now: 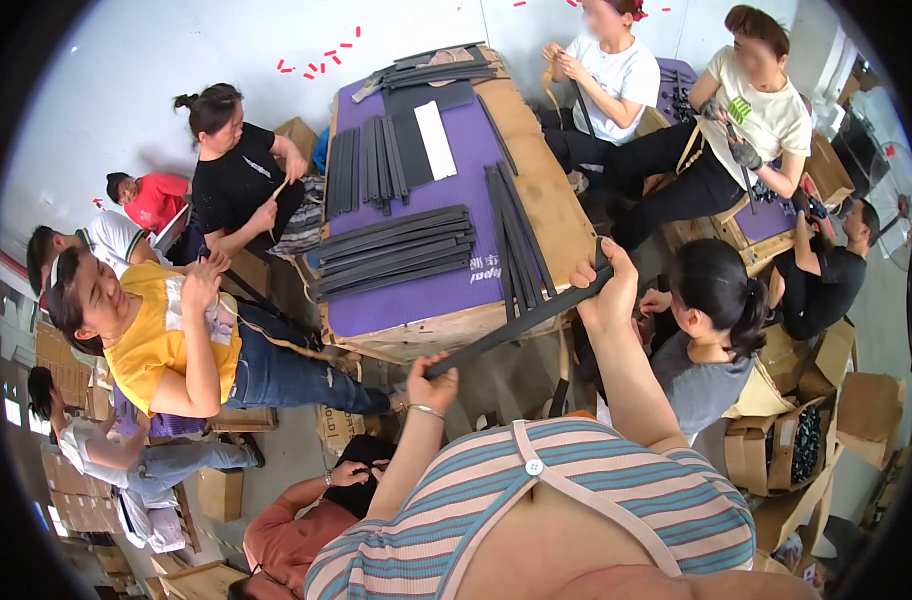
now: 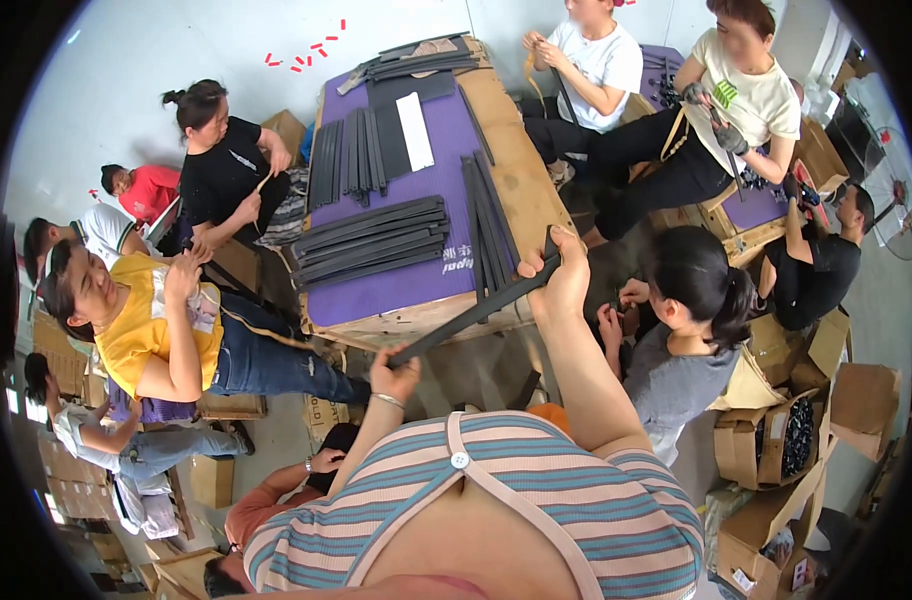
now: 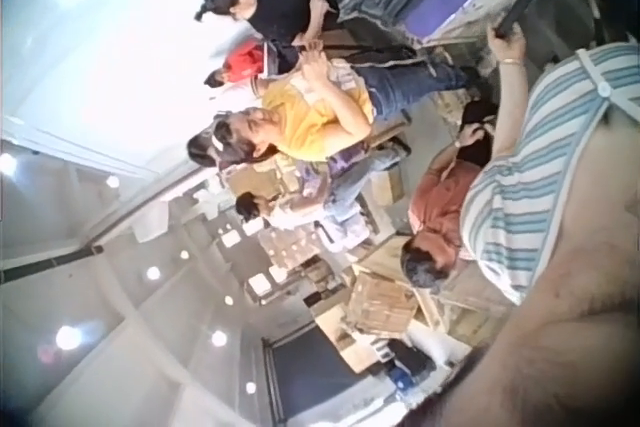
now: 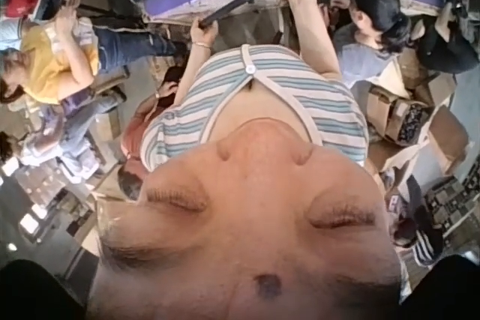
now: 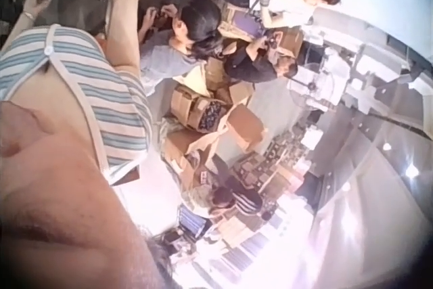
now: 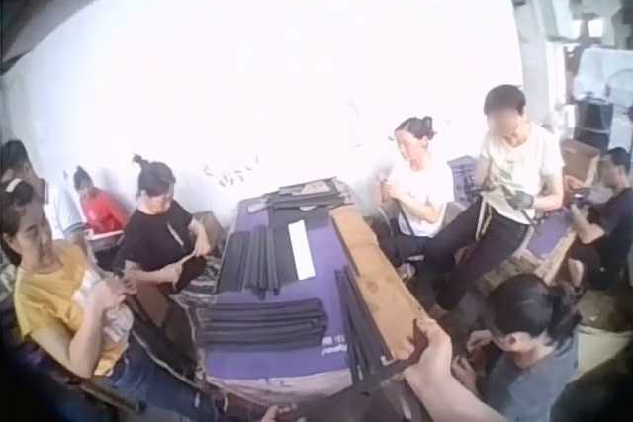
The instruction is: Applying adhesive foam strips to black plastic industrial components.
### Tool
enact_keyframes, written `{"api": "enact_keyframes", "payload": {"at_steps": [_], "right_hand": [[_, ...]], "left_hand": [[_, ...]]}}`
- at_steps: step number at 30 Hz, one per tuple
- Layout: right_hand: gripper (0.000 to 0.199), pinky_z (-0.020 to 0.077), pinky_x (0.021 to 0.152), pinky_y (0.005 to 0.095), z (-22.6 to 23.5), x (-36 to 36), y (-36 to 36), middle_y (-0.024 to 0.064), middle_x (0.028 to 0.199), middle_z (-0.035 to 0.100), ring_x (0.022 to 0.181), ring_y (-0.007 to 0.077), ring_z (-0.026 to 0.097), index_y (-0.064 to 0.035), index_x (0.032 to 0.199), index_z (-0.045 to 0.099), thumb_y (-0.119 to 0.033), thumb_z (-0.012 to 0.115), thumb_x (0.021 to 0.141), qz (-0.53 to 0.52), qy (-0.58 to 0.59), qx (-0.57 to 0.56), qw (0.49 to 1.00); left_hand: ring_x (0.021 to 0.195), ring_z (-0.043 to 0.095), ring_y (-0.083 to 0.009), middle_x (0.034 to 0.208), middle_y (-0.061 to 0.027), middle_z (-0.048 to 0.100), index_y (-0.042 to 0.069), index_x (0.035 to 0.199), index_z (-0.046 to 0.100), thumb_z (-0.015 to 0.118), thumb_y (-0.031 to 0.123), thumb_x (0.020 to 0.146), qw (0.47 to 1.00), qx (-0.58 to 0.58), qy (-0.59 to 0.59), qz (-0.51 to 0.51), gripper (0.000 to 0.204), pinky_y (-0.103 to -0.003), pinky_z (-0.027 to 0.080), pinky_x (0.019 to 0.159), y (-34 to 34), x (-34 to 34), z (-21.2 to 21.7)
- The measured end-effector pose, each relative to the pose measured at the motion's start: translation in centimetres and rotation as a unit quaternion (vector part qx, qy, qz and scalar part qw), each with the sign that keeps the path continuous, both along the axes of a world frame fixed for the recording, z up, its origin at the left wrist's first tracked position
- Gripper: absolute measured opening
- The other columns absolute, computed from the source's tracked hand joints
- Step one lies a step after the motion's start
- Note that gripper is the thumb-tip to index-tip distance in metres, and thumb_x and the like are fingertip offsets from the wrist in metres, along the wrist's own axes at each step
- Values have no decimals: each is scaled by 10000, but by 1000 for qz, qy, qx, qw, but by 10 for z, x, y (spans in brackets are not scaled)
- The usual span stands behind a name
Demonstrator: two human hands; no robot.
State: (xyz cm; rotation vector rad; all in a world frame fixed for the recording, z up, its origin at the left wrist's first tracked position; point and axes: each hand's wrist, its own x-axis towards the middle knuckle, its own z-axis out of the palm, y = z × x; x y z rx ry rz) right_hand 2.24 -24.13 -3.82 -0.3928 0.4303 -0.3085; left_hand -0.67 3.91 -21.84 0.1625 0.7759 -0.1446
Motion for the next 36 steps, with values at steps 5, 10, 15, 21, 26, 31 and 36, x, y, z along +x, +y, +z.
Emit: {"api": "enact_keyframes", "payload": {"at_steps": [5, 10, 15, 21, 26, 31, 36], "right_hand": [[56, 279, 367, 272, 45, -11, 20, 36, 575, 378, 394, 147, 367, -69, 871, 435, -73, 466, 825, 41, -126, -125, 983], [126, 312, 346, 255, 61, -33, 54, 55, 514, 389, 357, 144, 386, -42, 951, 426, -17, 437, 828, 93, -192, -219, 952], [148, 336, 380, 236, 62, -50, 76, 66, 577, 467, 390, 120, 415, -34, 968, 434, -5, 441, 823, 188, -212, -277, 918], [126, 437, 490, 255, 54, -35, 45, 63, 643, 519, 542, 142, 519, -37, 944, 500, -49, 504, 818, 120, -147, -262, 946], [125, 463, 535, 207, 24, -51, 42, 4, 776, 536, 644, 68, 536, -56, 972, 539, -24, 515, 853, 339, -113, -365, 860], [152, 457, 558, 197, 6, -63, 63, 4, 810, 533, 655, 57, 517, -60, 1007, 515, -29, 521, 859, 402, -173, -404, 803], [298, 451, 551, 228, 11, -62, 61, 29, 770, 527, 656, 89, 532, -76, 1113, 488, 17, 506, 830, 371, -198, -498, 758]], "left_hand": [[838, 617, -289, 883, -163, 629, -13, 880, 556, 451, 555, 825, 970, -117, -25, -214, 580, -390, 514, 729, -30, -32, 10], [627, 564, -207, 732, -69, 586, 45, 851, 540, 588, 246, 813, 766, 455, -279, -358, 210, -271, 469, 611, -52, -23, 91], [623, 471, -65, 688, 23, 506, 54, 909, 529, 672, 216, 778, 616, 433, -532, -387, 253, -221, 412, 565, -90, -13, 132], [609, 437, -31, 667, 50, 499, 54, 834, 566, 636, 149, 805, 609, 499, -448, -423, 122, -198, 375, 532, -70, -30, 128], [581, 439, -10, 676, 63, 518, 34, 864, 594, 630, 90, 801, 735, 490, -352, -308, 92, -158, 334, 497, -54, -23, 153], [557, 430, -6, 666, 54, 529, 11, 874, 596, 655, 77, 778, 708, 527, -362, -300, 130, -150, 317, 474, -50, -22, 178], [554, 456, -11, 645, 41, 537, -1, 869, 599, 673, 79, 765, 695, 547, -351, -308, 150, -145, 337, 477, -52, -21, 187]]}}
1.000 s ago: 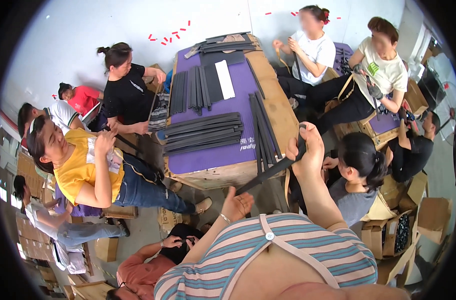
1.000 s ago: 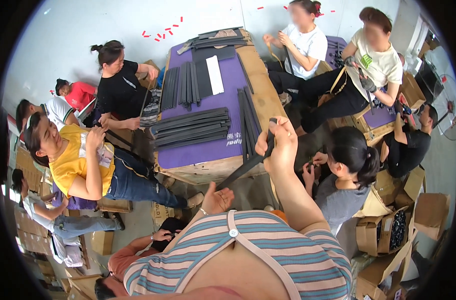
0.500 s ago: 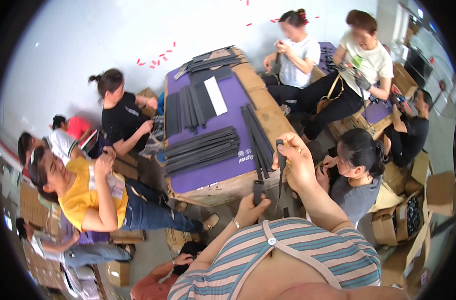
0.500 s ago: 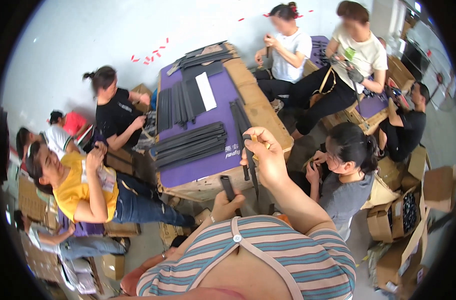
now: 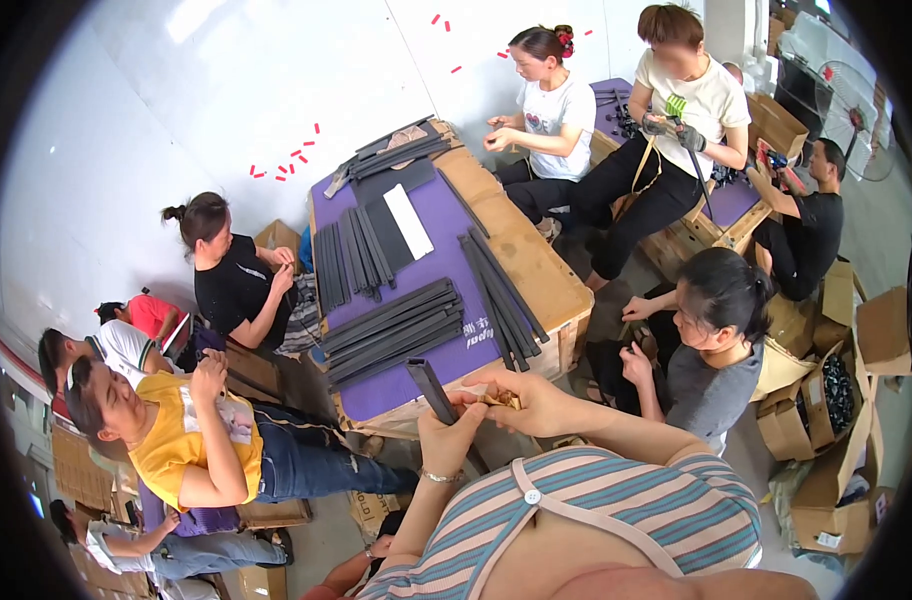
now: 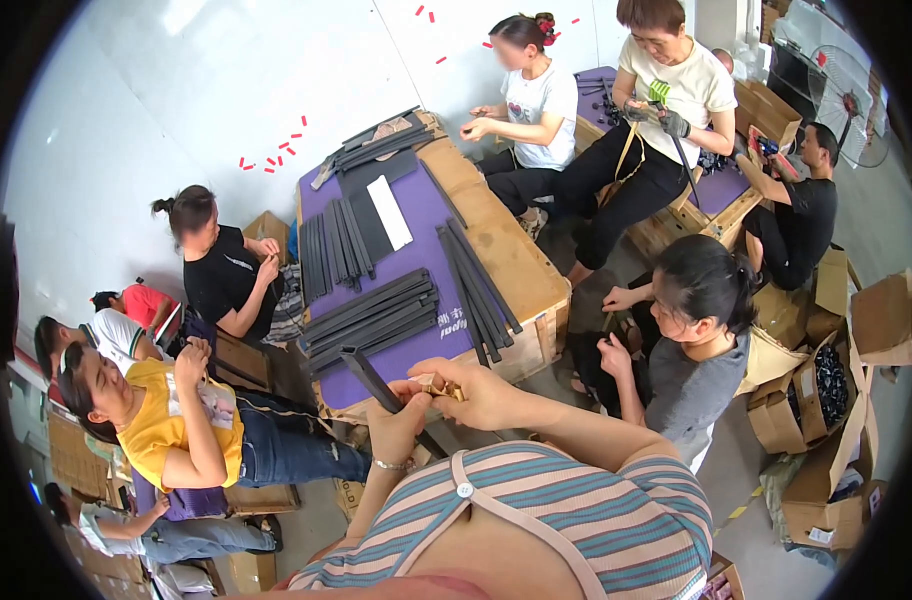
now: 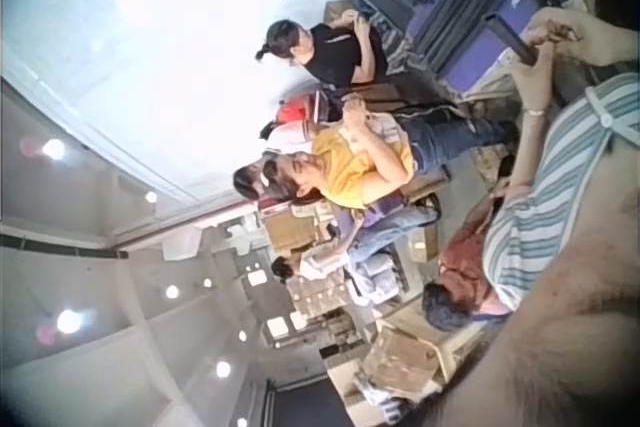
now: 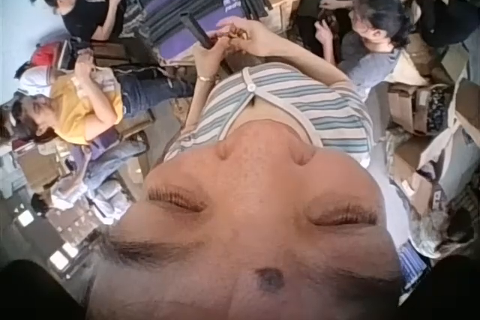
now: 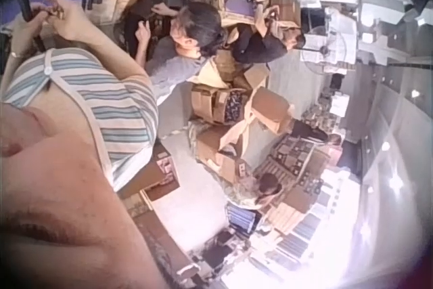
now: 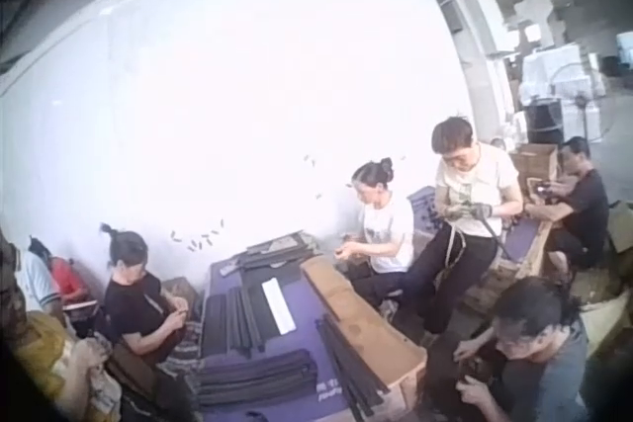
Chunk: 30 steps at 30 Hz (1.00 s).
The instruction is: Applying adhesive foam strips to black plastic industrial components.
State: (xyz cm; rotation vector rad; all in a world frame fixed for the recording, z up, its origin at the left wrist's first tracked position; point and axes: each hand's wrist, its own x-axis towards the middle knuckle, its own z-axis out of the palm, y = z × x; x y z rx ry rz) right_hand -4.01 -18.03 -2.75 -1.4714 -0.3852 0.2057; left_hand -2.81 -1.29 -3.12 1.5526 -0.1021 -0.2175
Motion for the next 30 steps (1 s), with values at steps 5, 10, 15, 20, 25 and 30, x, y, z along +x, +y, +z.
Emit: {"api": "enact_keyframes", "payload": {"at_steps": [5, 10, 15, 20, 25, 30], "right_hand": [[398, 447, 558, 241, 4, 2, -3, 46, 747, 536, 654, 111, 555, -71, 1190, 435, 4, 538, 813, -10, -31, -54, 998], [111, 460, 549, 252, 1, -1, -2, 63, 740, 583, 619, 114, 567, -21, 921, 553, -55, 580, 819, -65, -76, -124, 987], [118, 452, 538, 286, 2, -3, -4, 100, 667, 572, 596, 190, 577, -19, 830, 550, -100, 623, 785, -111, -137, -162, 971], [143, 412, 473, 247, 8, -5, -9, 42, 613, 567, 531, 117, 545, -27, 758, 530, -104, 649, 780, -117, -204, -178, 955], [169, 401, 436, 194, 7, -6, -14, 20, 679, 553, 547, 57, 534, -40, 696, 518, -106, 629, 806, -39, 13, -74, 996], [152, 407, 405, 167, 15, 1, -23, 62, 799, 565, 615, 80, 591, -30, 684, 521, -43, 610, 806, -104, 30, 26, 994]], "left_hand": [[576, 490, -28, 673, 11, 578, -2, 855, 595, 668, 69, 767, 1000, -14, 5, 10, 135, -154, 374, 500, -4, -2, 3], [501, 443, -28, 641, 12, 542, 19, 827, 556, 652, 36, 767, 996, 11, -82, 33, 114, -162, 330, 426, -8, -3, 2], [550, 448, -20, 653, 26, 531, 29, 802, 560, 659, 41, 765, 991, 64, -109, 33, 106, -151, 336, 475, -6, -2, 4], [504, 430, -25, 622, 33, 511, 30, 788, 556, 662, 66, 768, 994, 42, -96, 33, 114, -159, 323, 435, -5, 0, 10], [596, 446, -32, 686, 47, 519, 23, 880, 572, 691, 86, 744, 1000, 23, -4, -1, 192, -176, 361, 530, 1, 2, 11], [537, 387, -53, 720, 29, 424, 45, 1110, 434, 566, 142, 848, 991, -11, -128, -40, 310, -191, 346, 510, 3, 7, 7]]}}
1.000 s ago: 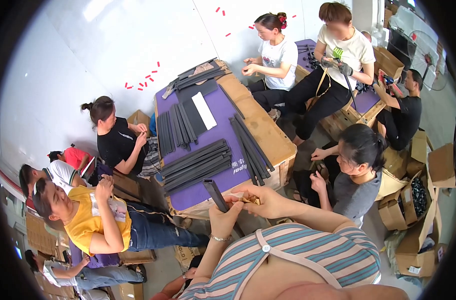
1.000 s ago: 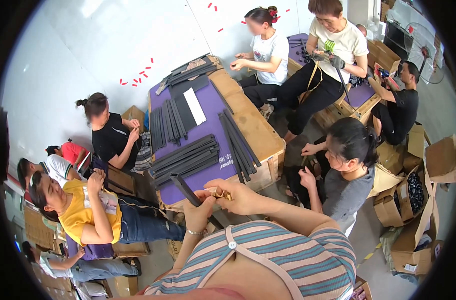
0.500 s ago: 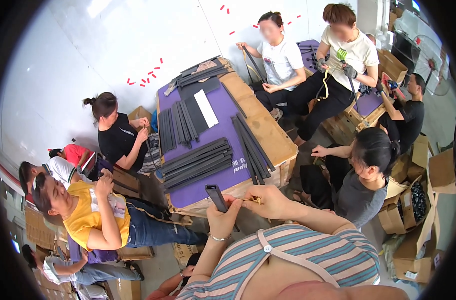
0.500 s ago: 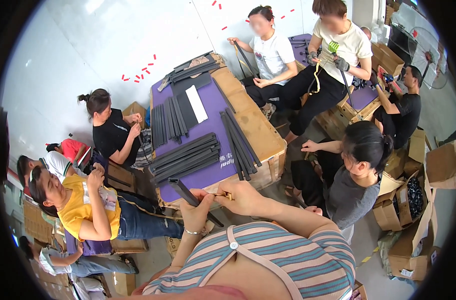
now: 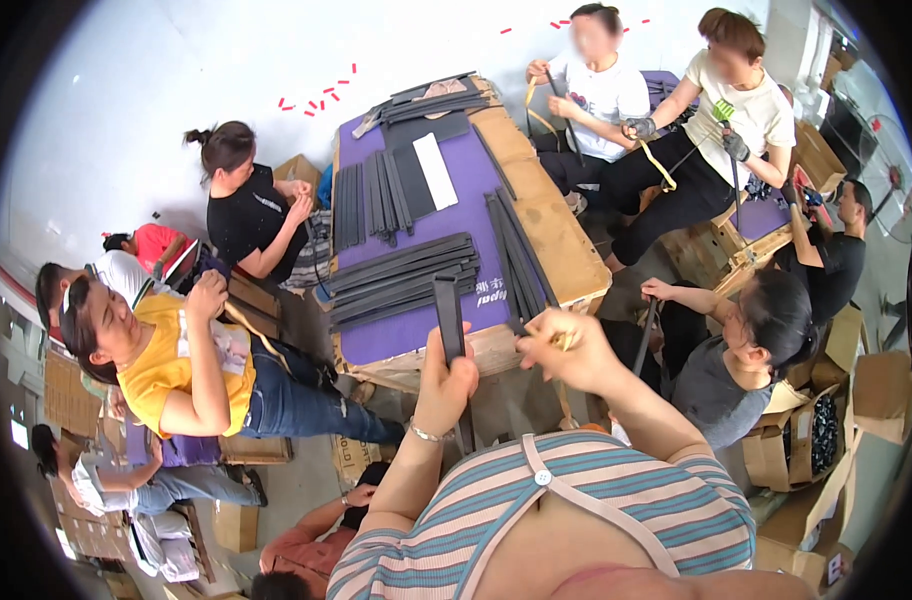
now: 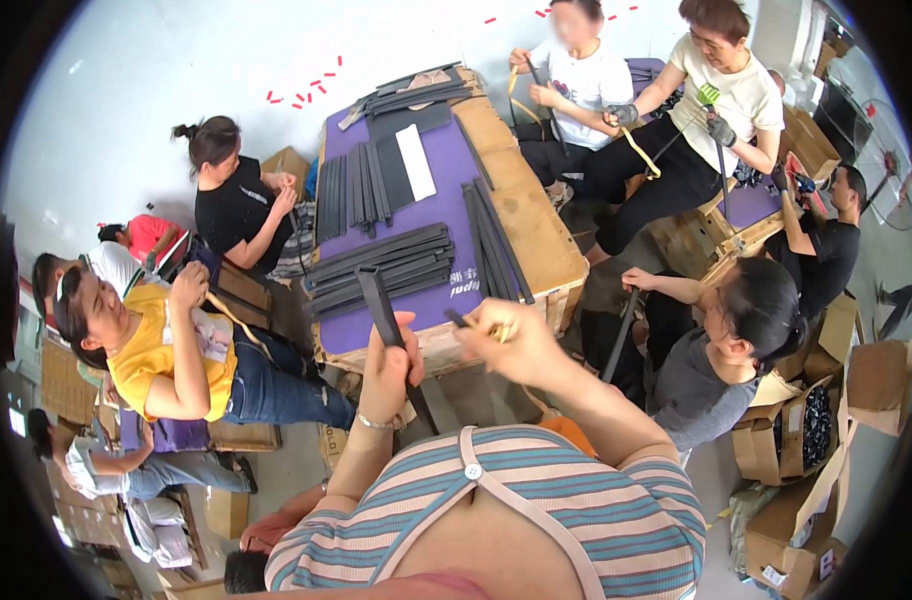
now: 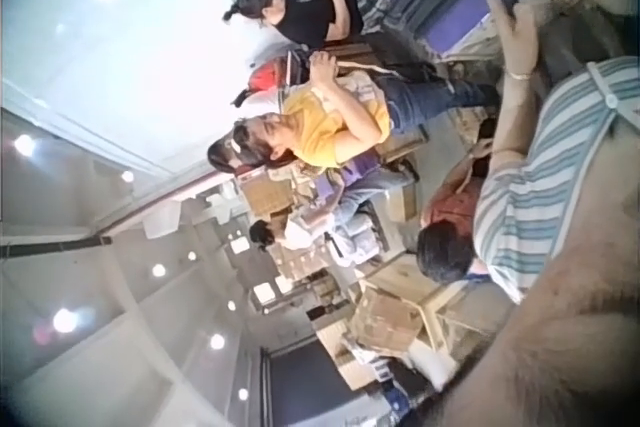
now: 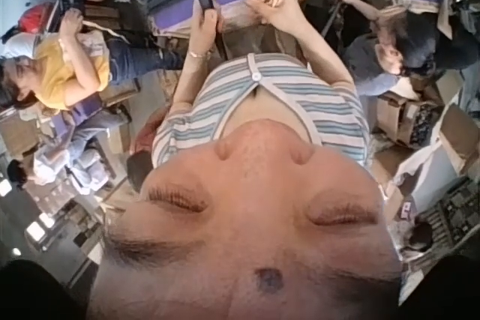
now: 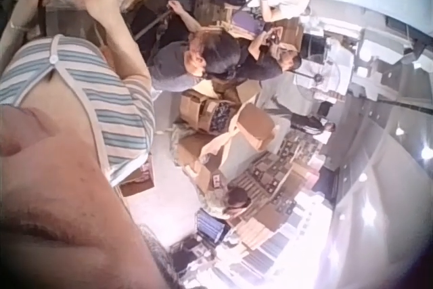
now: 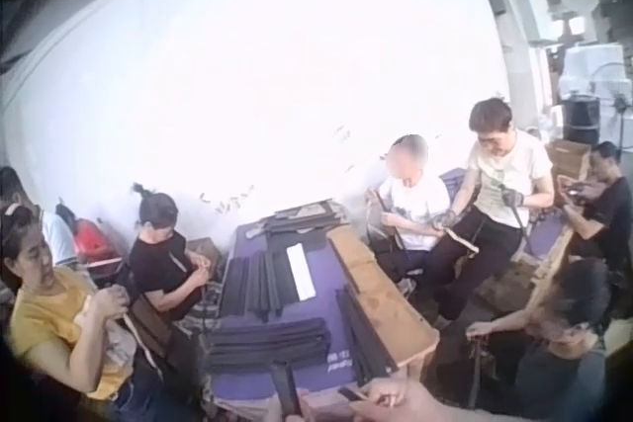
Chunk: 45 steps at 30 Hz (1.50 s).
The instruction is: Applying adhesive foam strips to black plastic industrial components.
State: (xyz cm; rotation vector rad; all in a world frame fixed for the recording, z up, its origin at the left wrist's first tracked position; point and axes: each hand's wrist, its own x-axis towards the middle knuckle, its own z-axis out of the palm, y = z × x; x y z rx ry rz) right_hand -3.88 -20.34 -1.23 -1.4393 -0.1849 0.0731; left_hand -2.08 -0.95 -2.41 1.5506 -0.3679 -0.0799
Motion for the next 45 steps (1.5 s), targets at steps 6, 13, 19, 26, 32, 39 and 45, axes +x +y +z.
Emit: {"api": "enact_keyframes", "payload": {"at_steps": [6, 13, 19, 26, 32, 39, 45], "right_hand": [[159, 391, 384, 156, 35, 11, -19, 23, 695, 571, 545, 62, 584, -53, 822, 455, -29, 612, 809, 1, -54, 66, 996], [158, 401, 424, 156, 53, 18, -23, 12, 705, 588, 561, 49, 562, -29, 939, 561, -64, 633, 802, -19, -60, -1, 998], [164, 423, 462, 184, 47, 17, -35, -13, 678, 561, 571, 44, 541, -43, 719, 564, -151, 637, 819, -38, -99, -46, 993], [206, 400, 423, 176, 39, 16, -57, 60, 852, 594, 573, 56, 582, -43, 678, 468, -82, 601, 830, -53, -144, 88, 984], [166, 428, 425, 194, 38, 9, -68, 30, 769, 580, 512, 75, 570, -58, 835, 471, -69, 633, 803, -57, -51, 81, 994], [104, 406, 419, 157, 44, 16, -62, 45, 757, 637, 544, 66, 580, -23, 905, 571, -53, 609, 813, -66, -31, 35, 997], [98, 431, 467, 161, 43, 21, -47, 27, 739, 612, 548, 46, 552, -9, 869, 577, -70, 626, 811, -52, -72, 39, 995]], "left_hand": [[511, 386, -65, 680, -6, 425, 16, 1039, 484, 389, 443, 908, 988, -18, 101, -114, 457, -197, 302, 461, 5, -1, 12], [451, 318, -20, 567, 64, 376, 49, 916, 508, 439, 377, 912, 983, 3, 149, -105, 335, -172, 245, 409, 0, -3, 15], [434, 329, -25, 567, 55, 413, 50, 841, 522, 441, 296, 913, 981, 52, 172, -73, 269, -181, 246, 396, -8, 1, 14], [399, 333, -61, 532, 8, 410, 15, 820, 517, 416, 291, 916, 969, 40, 191, -150, 309, -204, 252, 367, -18, 18, 11], [393, 330, -52, 521, 20, 410, 31, 796, 514, 405, 277, 913, 967, 70, 186, -158, 294, -195, 241, 370, -28, 24, 16], [443, 356, -27, 544, 53, 398, 61, 794, 521, 443, 343, 906, 970, 90, 172, -143, 313, -174, 266, 404, -27, 27, 12], [437, 308, -24, 568, 43, 393, 36, 841, 503, 428, 352, 917, 976, 97, 120, -151, 333, -178, 244, 394, -22, 23, 12]]}}
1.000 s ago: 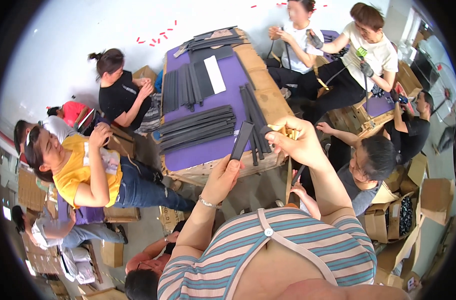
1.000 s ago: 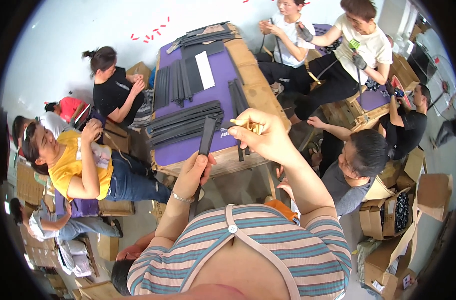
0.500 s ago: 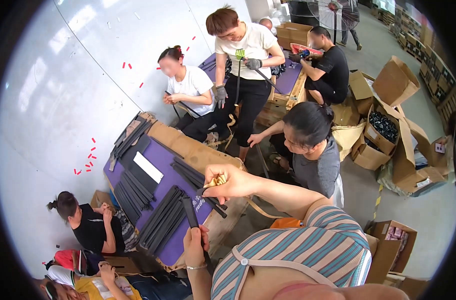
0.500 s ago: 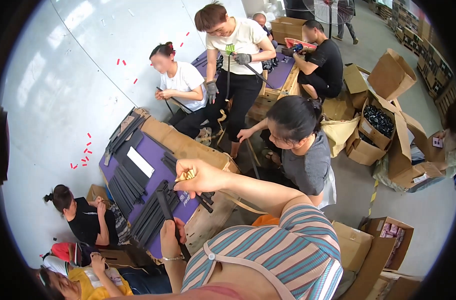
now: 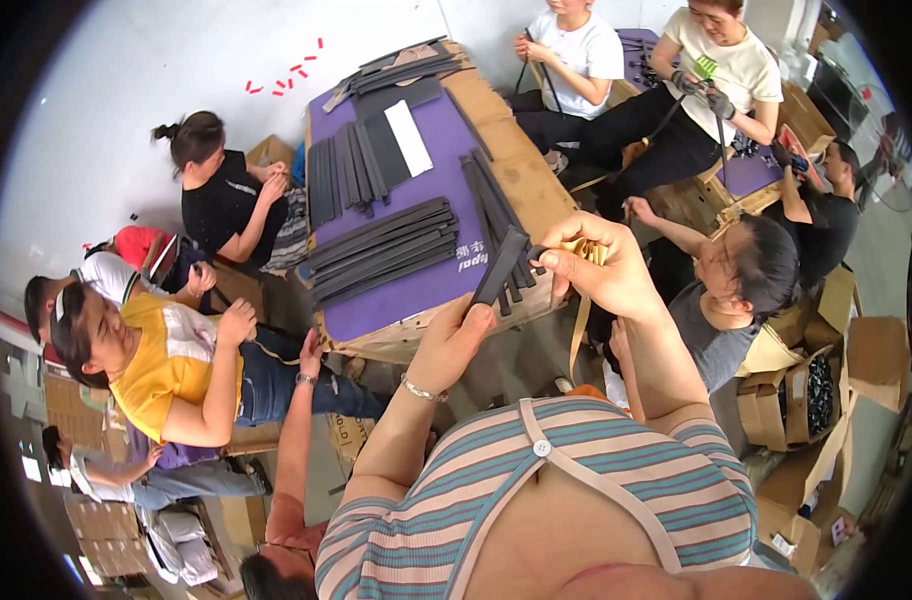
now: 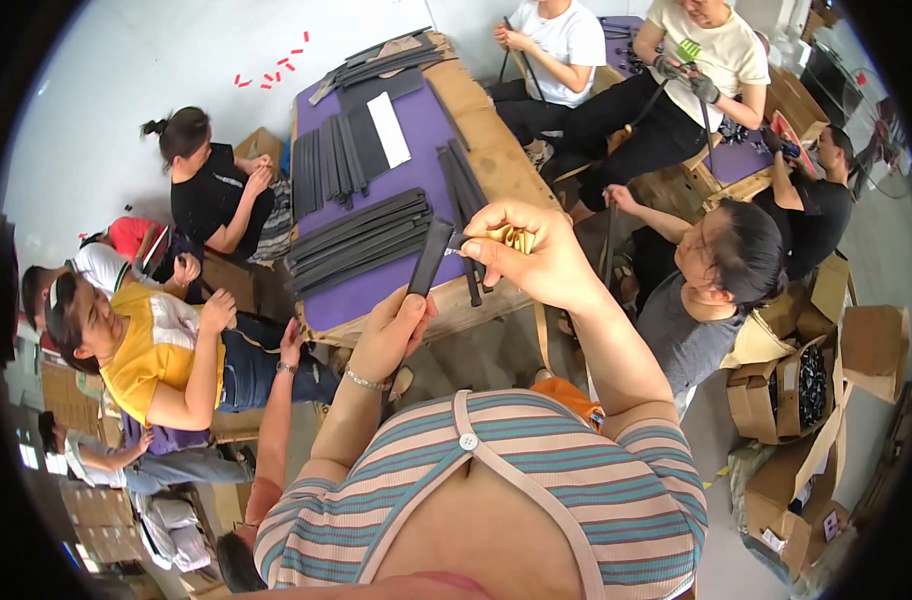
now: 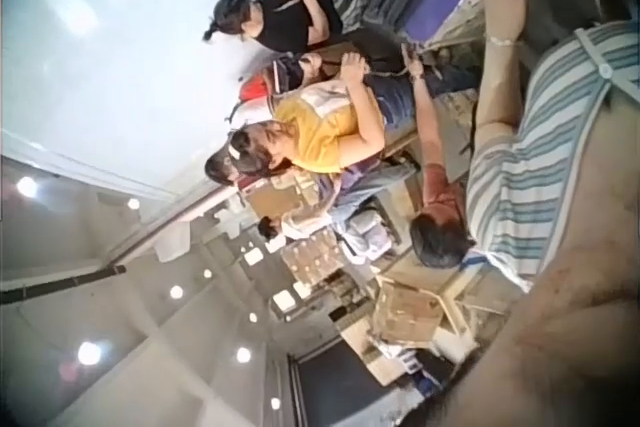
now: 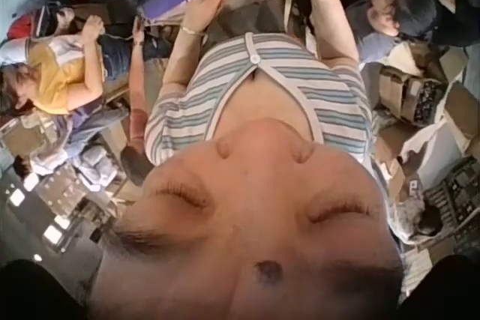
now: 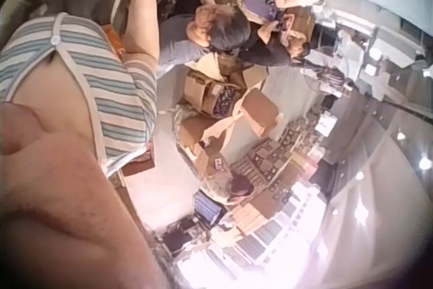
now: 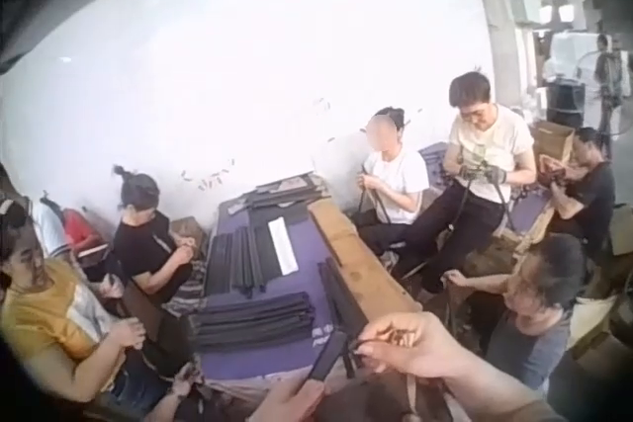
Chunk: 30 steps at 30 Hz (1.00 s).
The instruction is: Applying adhesive foam strips to black plastic industrial components.
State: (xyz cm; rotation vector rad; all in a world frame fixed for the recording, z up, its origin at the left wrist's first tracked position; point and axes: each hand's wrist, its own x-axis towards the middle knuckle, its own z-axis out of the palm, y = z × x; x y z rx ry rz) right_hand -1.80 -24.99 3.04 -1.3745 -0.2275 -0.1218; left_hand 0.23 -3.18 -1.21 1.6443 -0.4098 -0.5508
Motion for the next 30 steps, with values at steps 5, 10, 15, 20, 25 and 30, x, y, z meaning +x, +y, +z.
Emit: {"api": "enact_keyframes", "payload": {"at_steps": [5, 10, 15, 20, 25, 30], "right_hand": [[107, 434, 481, 174, -5, 2, 7, 52, 765, 629, 521, 55, 530, -6, 865, 568, -78, 627, 812, 2, -16, -23, 1000], [106, 421, 484, 170, -10, 6, 9, 41, 750, 616, 531, 47, 518, -6, 863, 565, -72, 629, 810, 5, -21, -13, 1000], [76, 354, 462, 143, -16, 6, 15, -23, 697, 575, 546, -6, 458, -33, 814, 584, -81, 642, 804, 0, -63, 19, 998], [75, 350, 466, 144, -12, 3, 10, -28, 690, 574, 546, -8, 452, -34, 811, 584, -79, 644, 802, -22, -53, -10, 998], [86, 328, 477, 146, -10, -1, 12, -42, 668, 542, 557, -9, 428, -31, 801, 574, -73, 649, 799, -23, -50, -1, 998], [101, 328, 493, 152, -11, 0, 15, -44, 667, 526, 580, -6, 429, -28, 776, 551, -52, 647, 797, -21, -48, -11, 999]], "left_hand": [[435, 300, -22, 551, 50, 383, 37, 845, 503, 434, 402, 910, 1000, -5, -13, 3, 377, -177, 237, 397, 7, -4, -1], [433, 301, -24, 533, 51, 375, 37, 846, 504, 433, 406, 911, 1000, -1, -26, -4, 381, -179, 232, 401, 10, -3, -3], [431, 306, -25, 531, 46, 384, 37, 845, 503, 432, 410, 910, 999, -6, -33, -11, 385, -180, 230, 400, 12, -6, -4], [436, 310, -27, 532, 43, 389, 38, 846, 502, 438, 423, 904, 1000, -7, -24, -16, 395, -180, 229, 401, 9, -6, 2], [445, 319, -33, 534, 38, 390, 51, 791, 483, 449, 454, 890, 998, -17, -52, -20, 416, -182, 249, 403, 4, -13, 7], [445, 328, -40, 541, 30, 405, 58, 743, 466, 452, 452, 888, 1000, 2, -22, 0, 420, -188, 261, 404, 6, -23, 1]]}}
